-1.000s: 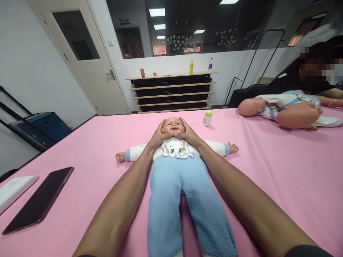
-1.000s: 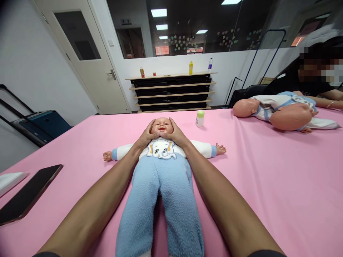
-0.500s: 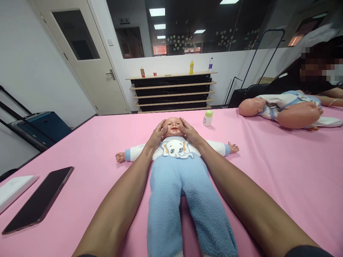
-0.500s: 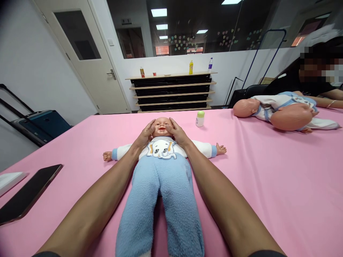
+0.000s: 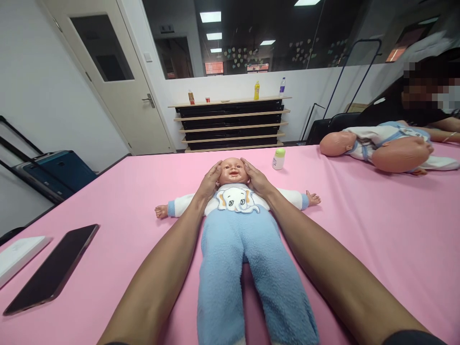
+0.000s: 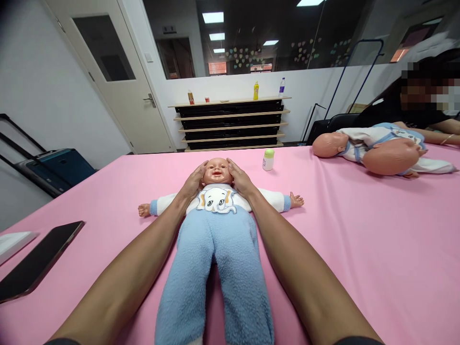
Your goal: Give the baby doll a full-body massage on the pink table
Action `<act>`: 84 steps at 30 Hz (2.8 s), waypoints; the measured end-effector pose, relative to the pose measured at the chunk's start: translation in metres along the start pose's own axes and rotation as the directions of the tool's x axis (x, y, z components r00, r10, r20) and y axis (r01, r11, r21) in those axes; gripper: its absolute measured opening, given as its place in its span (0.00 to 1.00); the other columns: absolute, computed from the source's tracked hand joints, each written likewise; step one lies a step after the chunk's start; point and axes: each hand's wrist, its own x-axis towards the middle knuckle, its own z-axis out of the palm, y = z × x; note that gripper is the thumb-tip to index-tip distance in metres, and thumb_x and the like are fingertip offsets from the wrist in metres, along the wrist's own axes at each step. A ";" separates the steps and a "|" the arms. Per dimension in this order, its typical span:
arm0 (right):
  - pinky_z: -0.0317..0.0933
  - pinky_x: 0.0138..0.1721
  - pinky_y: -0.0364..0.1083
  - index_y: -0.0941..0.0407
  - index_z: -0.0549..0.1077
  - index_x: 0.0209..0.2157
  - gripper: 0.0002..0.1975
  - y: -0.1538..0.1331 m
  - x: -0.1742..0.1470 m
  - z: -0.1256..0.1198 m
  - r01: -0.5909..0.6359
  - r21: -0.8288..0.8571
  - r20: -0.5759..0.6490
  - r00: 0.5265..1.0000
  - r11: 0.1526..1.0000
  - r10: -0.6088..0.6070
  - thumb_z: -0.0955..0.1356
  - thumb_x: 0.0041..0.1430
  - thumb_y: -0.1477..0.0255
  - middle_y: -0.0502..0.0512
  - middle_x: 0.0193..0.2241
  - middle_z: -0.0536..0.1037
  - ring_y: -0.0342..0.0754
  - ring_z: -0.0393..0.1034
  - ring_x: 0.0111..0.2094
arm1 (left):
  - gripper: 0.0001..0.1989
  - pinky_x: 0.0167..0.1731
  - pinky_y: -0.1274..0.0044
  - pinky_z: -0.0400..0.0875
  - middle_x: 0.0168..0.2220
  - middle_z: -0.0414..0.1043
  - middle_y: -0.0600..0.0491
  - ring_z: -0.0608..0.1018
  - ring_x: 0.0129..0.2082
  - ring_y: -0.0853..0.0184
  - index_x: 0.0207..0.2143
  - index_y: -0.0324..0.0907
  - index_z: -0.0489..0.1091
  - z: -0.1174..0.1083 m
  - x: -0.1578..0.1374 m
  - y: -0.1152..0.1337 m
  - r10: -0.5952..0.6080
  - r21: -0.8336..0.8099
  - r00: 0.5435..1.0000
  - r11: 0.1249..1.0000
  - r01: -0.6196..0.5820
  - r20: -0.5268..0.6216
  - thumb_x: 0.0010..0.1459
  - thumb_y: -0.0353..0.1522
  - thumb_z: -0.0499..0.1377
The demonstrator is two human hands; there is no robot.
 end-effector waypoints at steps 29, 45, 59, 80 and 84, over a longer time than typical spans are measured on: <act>0.53 0.63 0.54 0.48 0.48 0.66 0.52 -0.018 -0.019 0.004 0.010 -0.277 0.057 0.998 0.961 0.006 0.77 0.44 0.65 0.52 0.65 0.55 0.55 0.55 0.63 | 0.50 0.59 0.63 0.62 0.63 0.57 0.44 0.66 0.60 0.50 0.64 0.46 0.53 -0.006 -0.004 0.006 0.032 0.158 0.994 0.986 -0.048 0.102 0.40 0.33 0.72; 0.51 0.64 0.53 0.48 0.53 0.64 0.45 -0.008 -0.009 0.000 0.033 -0.275 0.021 0.999 0.961 -0.029 0.75 0.48 0.61 0.50 0.64 0.58 0.53 0.53 0.64 | 0.50 0.57 0.63 0.64 0.62 0.59 0.44 0.69 0.57 0.52 0.64 0.47 0.52 -0.002 -0.003 0.004 -0.012 0.098 0.996 0.995 0.003 0.091 0.42 0.36 0.72; 0.57 0.60 0.55 0.47 0.57 0.63 0.36 -0.003 -0.002 -0.002 -0.044 -0.037 -0.002 0.999 0.998 0.043 0.69 0.56 0.56 0.51 0.63 0.61 0.53 0.60 0.60 | 0.39 0.58 0.65 0.64 0.59 0.64 0.44 0.71 0.56 0.56 0.63 0.43 0.56 0.001 -0.004 0.006 -0.027 -0.048 0.998 0.998 0.029 0.048 0.51 0.40 0.66; 0.56 0.61 0.54 0.49 0.52 0.65 0.41 -0.008 -0.005 -0.002 -0.066 -0.025 0.091 0.994 0.998 0.068 0.72 0.53 0.61 0.53 0.63 0.60 0.53 0.61 0.60 | 0.42 0.58 0.64 0.64 0.60 0.62 0.43 0.70 0.56 0.55 0.64 0.43 0.53 -0.002 -0.005 0.009 -0.044 -0.077 0.993 0.996 0.052 0.106 0.49 0.36 0.67; 0.55 0.61 0.55 0.46 0.57 0.62 0.33 -0.001 0.000 -0.003 -0.015 -0.064 -0.012 1.000 0.998 0.014 0.67 0.58 0.55 0.49 0.63 0.60 0.51 0.58 0.62 | 0.34 0.57 0.65 0.65 0.58 0.65 0.44 0.71 0.56 0.56 0.62 0.43 0.56 0.001 -0.002 0.005 -0.030 -0.055 0.999 0.998 0.032 0.035 0.55 0.41 0.62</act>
